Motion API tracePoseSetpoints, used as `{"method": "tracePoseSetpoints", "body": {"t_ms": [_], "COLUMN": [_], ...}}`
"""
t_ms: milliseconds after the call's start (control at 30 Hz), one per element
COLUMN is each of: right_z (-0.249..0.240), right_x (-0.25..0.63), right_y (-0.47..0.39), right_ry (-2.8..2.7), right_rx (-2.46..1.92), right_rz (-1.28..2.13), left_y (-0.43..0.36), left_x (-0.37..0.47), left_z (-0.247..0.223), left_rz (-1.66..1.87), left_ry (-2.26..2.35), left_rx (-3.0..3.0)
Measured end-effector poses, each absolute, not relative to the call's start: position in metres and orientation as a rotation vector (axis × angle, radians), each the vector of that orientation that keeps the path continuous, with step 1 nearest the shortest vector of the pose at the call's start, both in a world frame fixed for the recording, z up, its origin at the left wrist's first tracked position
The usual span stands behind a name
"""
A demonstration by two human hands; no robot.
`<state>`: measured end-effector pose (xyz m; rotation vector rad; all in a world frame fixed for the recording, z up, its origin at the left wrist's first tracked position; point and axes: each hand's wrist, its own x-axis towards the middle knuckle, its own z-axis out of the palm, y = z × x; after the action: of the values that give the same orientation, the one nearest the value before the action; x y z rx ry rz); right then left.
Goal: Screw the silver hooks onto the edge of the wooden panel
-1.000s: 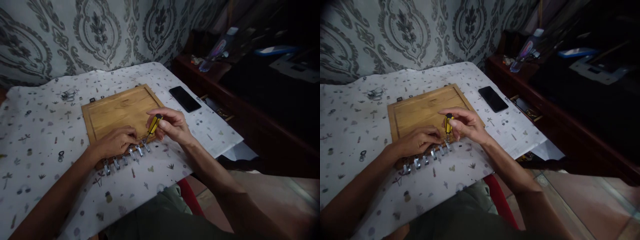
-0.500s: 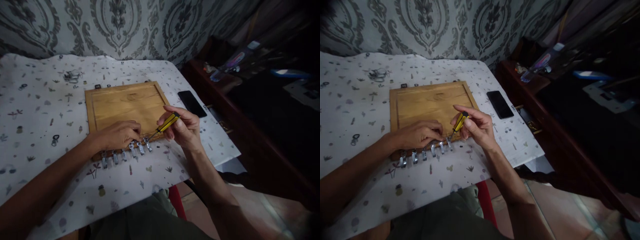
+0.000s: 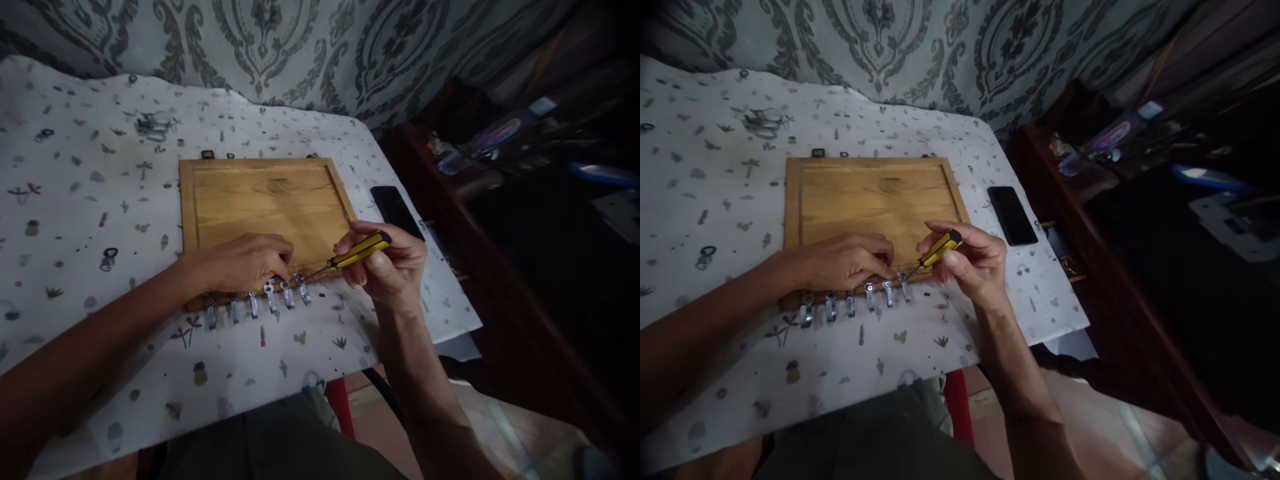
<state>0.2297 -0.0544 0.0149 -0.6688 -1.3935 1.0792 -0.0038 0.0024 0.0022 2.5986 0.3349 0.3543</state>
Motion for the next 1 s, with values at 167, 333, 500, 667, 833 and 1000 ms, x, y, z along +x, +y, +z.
{"method": "tracePoseSetpoints", "body": {"t_ms": [167, 333, 500, 667, 833, 1000], "right_z": [0.015, 0.019, 0.02, 0.015, 0.012, 0.011], "right_x": [0.227, 0.222, 0.22, 0.222, 0.225, 0.226], "right_y": [-0.053, -0.053, -0.054, -0.053, -0.053, -0.053], "right_ry": [-1.375, -1.274, -1.231, -1.267, -1.297, -1.347], "right_rx": [-0.617, -0.655, -0.721, -0.758, -0.829, -0.721], "right_rz": [1.0, 0.899, 0.832, 0.81, 0.798, 0.844], "left_y": [0.002, 0.002, 0.002, 0.002, 0.002, 0.003], "left_x": [-0.004, -0.004, -0.004, -0.004, -0.005, -0.005], "left_z": [0.004, 0.002, 0.002, 0.004, 0.004, 0.002], "left_rz": [0.36, 0.358, 0.359, 0.369, 0.372, 0.374], "left_ry": [0.343, 0.339, 0.335, 0.326, 0.326, 0.33], "left_rx": [2.599, 2.563, 2.54, 2.546, 2.56, 2.569]}}
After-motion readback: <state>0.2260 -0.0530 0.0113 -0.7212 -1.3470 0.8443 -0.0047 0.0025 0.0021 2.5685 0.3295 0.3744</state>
